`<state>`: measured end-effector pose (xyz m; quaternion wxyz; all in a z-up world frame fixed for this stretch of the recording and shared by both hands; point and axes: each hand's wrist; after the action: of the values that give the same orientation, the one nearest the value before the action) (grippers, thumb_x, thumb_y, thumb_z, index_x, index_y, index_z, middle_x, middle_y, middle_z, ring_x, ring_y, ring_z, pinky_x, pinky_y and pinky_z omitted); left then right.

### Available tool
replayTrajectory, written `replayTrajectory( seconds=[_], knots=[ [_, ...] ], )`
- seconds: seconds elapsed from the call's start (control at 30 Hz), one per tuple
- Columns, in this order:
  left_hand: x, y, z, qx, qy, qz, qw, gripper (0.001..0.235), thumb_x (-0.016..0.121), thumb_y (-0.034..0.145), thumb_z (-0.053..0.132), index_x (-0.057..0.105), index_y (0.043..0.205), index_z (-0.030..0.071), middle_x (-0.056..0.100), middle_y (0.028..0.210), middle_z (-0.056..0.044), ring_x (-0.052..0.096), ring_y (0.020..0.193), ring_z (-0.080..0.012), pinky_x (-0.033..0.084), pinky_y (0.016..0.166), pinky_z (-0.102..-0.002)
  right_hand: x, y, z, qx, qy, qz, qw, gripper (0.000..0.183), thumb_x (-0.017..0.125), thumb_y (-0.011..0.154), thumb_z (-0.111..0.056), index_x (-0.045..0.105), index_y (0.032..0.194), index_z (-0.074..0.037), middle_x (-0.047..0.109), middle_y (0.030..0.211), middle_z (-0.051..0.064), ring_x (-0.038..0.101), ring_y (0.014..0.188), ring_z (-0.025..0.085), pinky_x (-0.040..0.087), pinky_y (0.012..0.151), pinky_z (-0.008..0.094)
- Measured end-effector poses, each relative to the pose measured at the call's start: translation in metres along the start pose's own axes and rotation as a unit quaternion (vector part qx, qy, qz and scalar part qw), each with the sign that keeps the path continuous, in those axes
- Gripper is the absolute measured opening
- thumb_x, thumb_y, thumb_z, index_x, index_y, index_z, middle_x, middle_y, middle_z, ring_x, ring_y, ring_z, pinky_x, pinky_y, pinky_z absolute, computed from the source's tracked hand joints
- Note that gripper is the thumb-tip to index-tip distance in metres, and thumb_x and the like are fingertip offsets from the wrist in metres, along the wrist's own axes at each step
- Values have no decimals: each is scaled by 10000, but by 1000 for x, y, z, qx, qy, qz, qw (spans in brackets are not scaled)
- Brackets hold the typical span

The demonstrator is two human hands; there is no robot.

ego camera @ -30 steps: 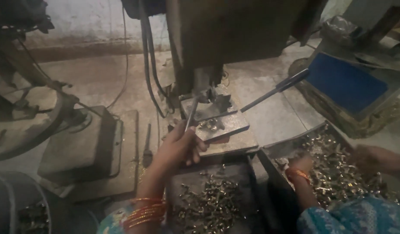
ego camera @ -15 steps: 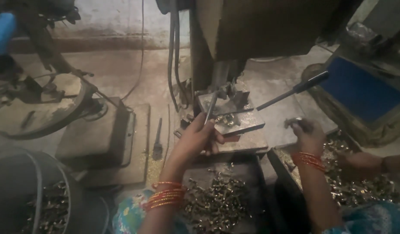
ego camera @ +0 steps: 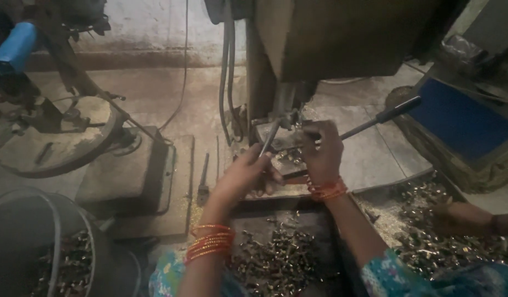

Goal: The person uses a manual hand press to stamp or form small brass metal components.

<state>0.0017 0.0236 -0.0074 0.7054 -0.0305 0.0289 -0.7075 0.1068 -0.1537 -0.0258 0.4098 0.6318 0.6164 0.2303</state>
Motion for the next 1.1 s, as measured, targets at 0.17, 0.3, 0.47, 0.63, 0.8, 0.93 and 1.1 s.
replayTrajectory(
  seconds=[0.17, 0.3, 0.47, 0.63, 0.8, 0.93, 1.1],
  knots=[
    [10, 12, -15, -10, -33, 5, 999, 294, 427, 1064, 274, 471, 1289, 90, 736, 765, -93, 635, 482, -161, 465, 426, -274, 12, 16, 9, -146, -99, 15, 984, 174, 721, 876, -57, 602, 1002, -41, 565, 992, 159, 547, 978, 373, 441, 884, 487],
    [57, 22, -35, -56, -85, 20, 995, 268, 425, 1045, 262, 411, 1307, 208, 696, 727, -100, 634, 469, -188, 481, 395, -303, 15, 16, 19, -163, -121, 41, 978, 219, 722, 915, -98, 560, 1045, -29, 541, 1034, 174, 517, 1010, 389, 410, 935, 507],
    [132, 25, -42, 73, -182, 152, 969, 189, 412, 1088, 266, 429, 1133, 83, 662, 679, -94, 600, 421, -178, 425, 327, -281, 3, 20, 30, -89, -114, 24, 989, 338, 759, 885, -181, 553, 1103, -25, 527, 1070, 179, 501, 1029, 378, 416, 896, 498],
    [135, 22, -39, 90, -257, 171, 947, 173, 428, 1094, 237, 428, 1106, 65, 635, 707, -63, 574, 431, -142, 395, 328, -265, -46, 41, 126, -112, -312, 38, 943, 484, 764, 996, -265, 551, 1351, -13, 512, 1390, 220, 432, 1329, 414, 271, 1166, 477],
    [133, 16, -30, 63, -238, 179, 953, 155, 430, 1079, 245, 451, 1122, 98, 647, 706, -48, 574, 428, -122, 384, 332, -245, -97, 110, 136, -28, -444, 45, 894, 514, 689, 1043, -265, 529, 1462, -15, 481, 1554, 261, 436, 1409, 433, 283, 1191, 467],
    [134, 17, -30, 79, -250, 176, 949, 153, 434, 1078, 241, 434, 1109, 91, 617, 683, -54, 558, 416, -132, 377, 327, -260, -166, 136, 234, 160, -395, -3, 904, 357, 592, 1030, -230, 586, 1320, -22, 564, 1394, 259, 574, 1231, 416, 465, 1024, 497],
    [134, 25, -44, 118, -290, 163, 936, 137, 438, 1074, 214, 419, 1099, 81, 603, 657, -70, 545, 400, -139, 416, 339, -278, -168, 147, 289, 189, -335, -33, 923, 264, 558, 1082, -219, 721, 1210, -55, 687, 1202, 277, 639, 1131, 459, 491, 966, 528]
  ],
)
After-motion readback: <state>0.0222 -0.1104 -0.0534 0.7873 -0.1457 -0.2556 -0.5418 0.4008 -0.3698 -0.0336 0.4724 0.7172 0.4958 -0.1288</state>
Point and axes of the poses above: each hand's wrist, its own y-axis towards the middle knuckle, its own x-axis out of the palm, z = x × y
